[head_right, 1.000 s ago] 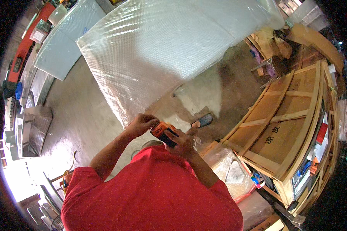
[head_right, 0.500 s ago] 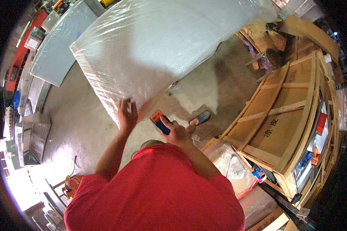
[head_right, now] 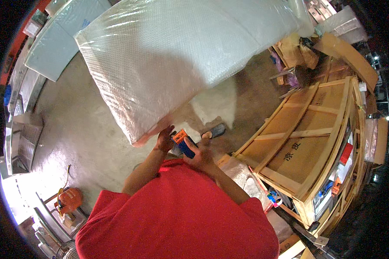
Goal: The person wraps a large rectangular object with bubble wrap and secures it with packing tape. They repeatedly fold the wrap over the object and apply tape to seal the edges, completing the wrapping process.
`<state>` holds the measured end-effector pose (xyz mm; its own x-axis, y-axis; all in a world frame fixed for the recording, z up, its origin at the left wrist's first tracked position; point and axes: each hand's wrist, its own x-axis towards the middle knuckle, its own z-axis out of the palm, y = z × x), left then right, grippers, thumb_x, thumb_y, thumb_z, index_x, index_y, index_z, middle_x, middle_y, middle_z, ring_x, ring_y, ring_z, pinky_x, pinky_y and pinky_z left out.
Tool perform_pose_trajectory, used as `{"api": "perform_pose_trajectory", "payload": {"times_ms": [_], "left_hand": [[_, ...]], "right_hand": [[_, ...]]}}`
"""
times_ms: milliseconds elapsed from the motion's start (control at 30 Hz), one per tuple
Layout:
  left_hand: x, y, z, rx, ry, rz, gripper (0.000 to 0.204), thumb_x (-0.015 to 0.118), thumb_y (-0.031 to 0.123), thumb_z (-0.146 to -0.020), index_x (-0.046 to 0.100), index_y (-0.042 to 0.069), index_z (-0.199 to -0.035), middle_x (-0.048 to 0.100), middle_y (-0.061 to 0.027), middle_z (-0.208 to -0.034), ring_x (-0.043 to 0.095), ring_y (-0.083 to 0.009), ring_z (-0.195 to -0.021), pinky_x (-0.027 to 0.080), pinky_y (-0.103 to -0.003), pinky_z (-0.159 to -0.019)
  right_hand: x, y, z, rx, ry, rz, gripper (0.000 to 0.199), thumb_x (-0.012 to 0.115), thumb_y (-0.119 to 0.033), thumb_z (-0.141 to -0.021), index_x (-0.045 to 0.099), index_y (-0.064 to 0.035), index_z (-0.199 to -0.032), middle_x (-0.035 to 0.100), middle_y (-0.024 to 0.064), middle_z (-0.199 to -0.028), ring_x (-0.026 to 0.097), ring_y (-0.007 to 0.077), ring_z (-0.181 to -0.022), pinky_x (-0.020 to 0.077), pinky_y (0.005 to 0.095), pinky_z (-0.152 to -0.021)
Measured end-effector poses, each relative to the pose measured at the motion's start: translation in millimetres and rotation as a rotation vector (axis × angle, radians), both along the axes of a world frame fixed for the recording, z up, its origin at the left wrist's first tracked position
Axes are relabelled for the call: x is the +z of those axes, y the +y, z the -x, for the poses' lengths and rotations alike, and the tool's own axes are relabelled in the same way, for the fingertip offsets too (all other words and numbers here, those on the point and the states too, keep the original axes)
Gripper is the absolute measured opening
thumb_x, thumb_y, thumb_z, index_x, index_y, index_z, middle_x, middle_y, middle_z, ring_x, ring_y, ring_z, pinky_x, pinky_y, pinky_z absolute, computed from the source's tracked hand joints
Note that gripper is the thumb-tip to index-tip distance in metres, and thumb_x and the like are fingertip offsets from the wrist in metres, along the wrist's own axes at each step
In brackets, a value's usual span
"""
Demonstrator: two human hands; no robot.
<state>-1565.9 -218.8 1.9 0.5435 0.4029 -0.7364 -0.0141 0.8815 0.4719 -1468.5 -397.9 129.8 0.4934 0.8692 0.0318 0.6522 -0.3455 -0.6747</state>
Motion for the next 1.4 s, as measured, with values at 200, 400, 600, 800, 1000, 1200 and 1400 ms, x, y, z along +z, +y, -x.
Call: {"api": "perform_pose_trajectory", "payload": {"times_ms": [200,400,600,800,1000,1200,1400], "left_hand": [[0.4,9.4,16.3,0.157,0.055,0.128,0.033,0.056,0.033,-0.096,0.056,0.021,-0.127,0.053,0.0041,-0.110,0.046,-0.0145,-0.084,0.041,-0.028,-0.068],[60.5,15.7,11.0,0.185,0.119,0.220,0.011,0.058,0.032,-0.097,0.059,0.022,-0.092,0.042,0.0073,-0.071,0.036,-0.0097,-0.054,0.029,-0.023,-0.044],[107.6,22.3,2.2,0.109,0.057,0.199,0.009,0.057,0.028,-0.097,0.058,0.020,-0.099,0.050,0.0053,-0.080,0.041,-0.0086,-0.056,0.033,-0.022,-0.047],[156.1,16.4,14.1,-0.054,0.073,0.132,0.032,0.052,0.022,-0.098,0.054,0.008,-0.127,0.060,-0.0061,-0.111,0.058,-0.0202,-0.082,0.049,-0.033,-0.066],[95.7,16.2,10.9,-0.680,-0.007,-0.592,0.040,0.052,0.024,-0.095,0.057,0.000,-0.127,0.063,-0.0189,-0.119,0.058,-0.0336,-0.117,0.049,-0.046,-0.094],[43.6,39.1,-26.7,-1.110,0.415,-1.152,0.046,0.048,0.034,-0.098,0.062,0.000,-0.126,0.061,-0.0265,-0.127,0.054,-0.0395,-0.123,0.041,-0.048,-0.104],[121.4,38.2,-43.8,-1.089,0.878,-1.321,0.058,0.041,0.047,-0.098,0.063,-0.001,-0.120,0.059,-0.0342,-0.121,0.057,-0.0465,-0.116,0.045,-0.050,-0.097]], "right_hand": [[-31.6,8.3,0.7,-0.002,0.001,0.028,0.074,0.079,-0.027,-0.069,0.056,-0.0168,-0.139,0.063,0.0254,-0.099,0.064,0.0462,-0.086,0.0528,0.0510,-0.076],[-69.6,31.0,-12.5,0.126,-0.106,0.173,0.078,0.076,-0.038,-0.072,0.049,-0.0294,-0.145,0.065,0.0215,-0.099,0.066,0.0395,-0.089,0.0514,0.0551,-0.084],[-106.7,69.1,-10.5,0.098,0.066,0.088,0.072,0.077,-0.035,-0.073,0.051,-0.0280,-0.140,0.062,0.0211,-0.095,0.064,0.0423,-0.084,0.0543,0.0502,-0.069],[-111.3,75.7,-7.7,0.101,0.126,0.126,0.064,0.074,-0.038,-0.075,0.057,-0.0256,-0.136,0.062,0.0246,-0.105,0.065,0.0425,-0.091,0.0549,0.0499,-0.078],[-96.8,80.9,-26.2,0.247,0.136,0.212,0.065,0.072,-0.035,-0.076,0.053,-0.0236,-0.138,0.062,0.0243,-0.109,0.065,0.0408,-0.092,0.0549,0.0511,-0.078],[-131.3,119.3,-10.4,0.201,0.452,-0.123,0.060,0.062,-0.023,-0.075,0.056,-0.0029,-0.131,0.064,0.0215,-0.116,0.066,0.0306,-0.103,0.0525,0.0447,-0.087],[-168.0,132.1,-19.0,0.431,0.010,0.353,0.035,0.067,-0.028,-0.075,0.066,-0.0101,-0.105,0.068,0.0145,-0.101,0.067,0.0294,-0.100,0.0528,0.0456,-0.083]]}}
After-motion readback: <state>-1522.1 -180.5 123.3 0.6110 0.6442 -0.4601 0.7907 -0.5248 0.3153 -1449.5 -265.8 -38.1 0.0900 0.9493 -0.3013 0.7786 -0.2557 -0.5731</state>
